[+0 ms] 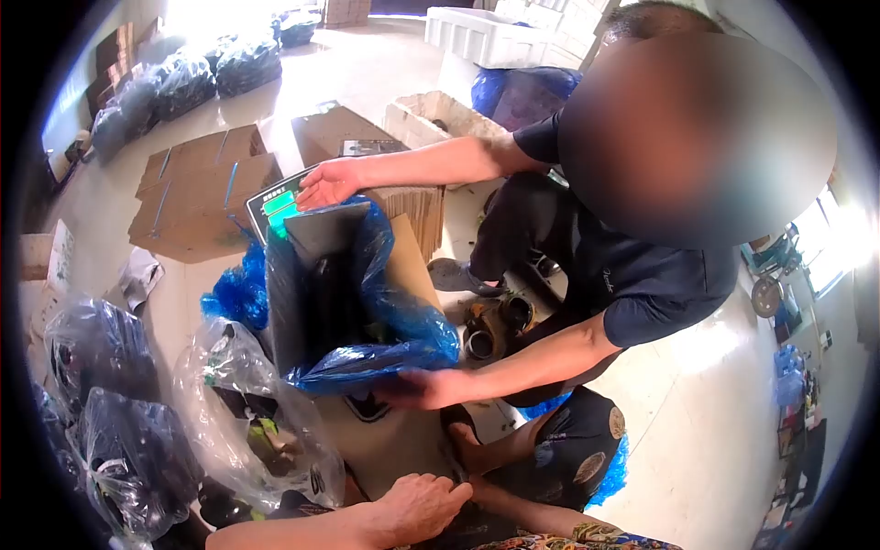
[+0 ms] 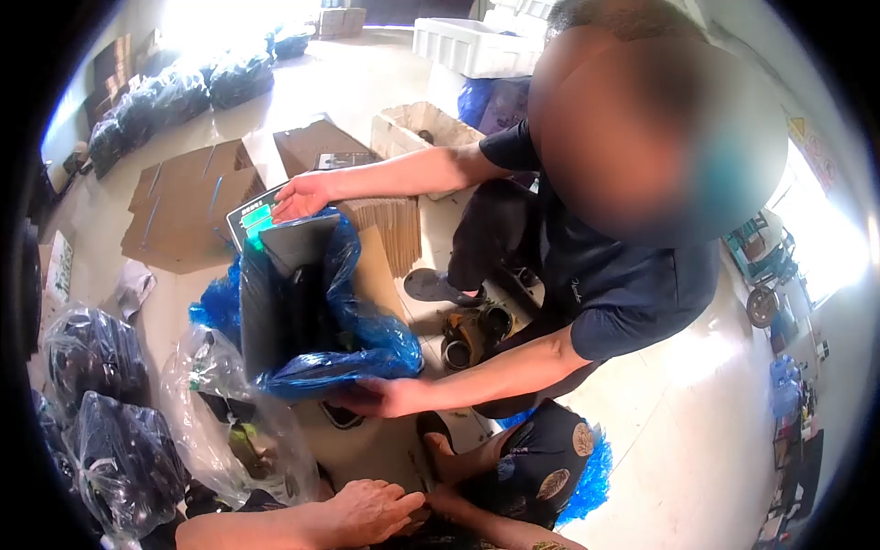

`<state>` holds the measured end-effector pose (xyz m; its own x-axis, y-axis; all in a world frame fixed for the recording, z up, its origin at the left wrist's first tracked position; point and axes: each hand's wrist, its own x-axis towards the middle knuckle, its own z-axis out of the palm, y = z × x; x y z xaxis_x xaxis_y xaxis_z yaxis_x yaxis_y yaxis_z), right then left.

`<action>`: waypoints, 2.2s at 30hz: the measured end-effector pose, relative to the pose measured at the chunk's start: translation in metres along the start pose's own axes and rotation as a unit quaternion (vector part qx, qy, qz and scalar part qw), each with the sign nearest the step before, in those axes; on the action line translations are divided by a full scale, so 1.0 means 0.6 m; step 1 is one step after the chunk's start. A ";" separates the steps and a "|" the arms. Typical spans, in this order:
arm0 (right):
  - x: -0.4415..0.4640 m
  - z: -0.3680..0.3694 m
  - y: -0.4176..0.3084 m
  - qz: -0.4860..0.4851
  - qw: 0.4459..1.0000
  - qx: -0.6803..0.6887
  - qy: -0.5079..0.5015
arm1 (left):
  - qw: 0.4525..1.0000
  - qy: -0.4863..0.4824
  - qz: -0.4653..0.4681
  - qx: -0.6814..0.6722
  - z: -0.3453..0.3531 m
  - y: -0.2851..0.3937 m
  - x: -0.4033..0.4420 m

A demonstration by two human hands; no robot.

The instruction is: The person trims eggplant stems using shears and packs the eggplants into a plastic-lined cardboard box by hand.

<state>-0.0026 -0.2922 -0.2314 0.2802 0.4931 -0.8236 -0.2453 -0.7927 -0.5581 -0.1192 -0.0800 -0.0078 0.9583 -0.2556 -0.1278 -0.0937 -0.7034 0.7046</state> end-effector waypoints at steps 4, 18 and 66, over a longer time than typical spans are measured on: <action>0.018 0.003 -0.004 0.003 1.000 0.001 0.008 | 0.999 0.036 0.003 0.021 -0.008 0.015 -0.001; -0.004 -0.010 0.030 0.033 0.999 -0.019 0.011 | 0.967 0.231 -0.067 -0.084 -0.154 -0.035 -0.105; 0.039 -0.003 0.073 -0.039 0.999 -0.025 0.022 | 0.826 0.421 -0.361 -0.103 0.356 -0.539 -0.250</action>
<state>-0.0053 -0.3158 -0.2746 0.3384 0.5388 -0.7715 -0.1755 -0.7694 -0.6142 -0.2903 0.0441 -0.3657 0.6001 0.7939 -0.0981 0.5497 -0.3202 0.7716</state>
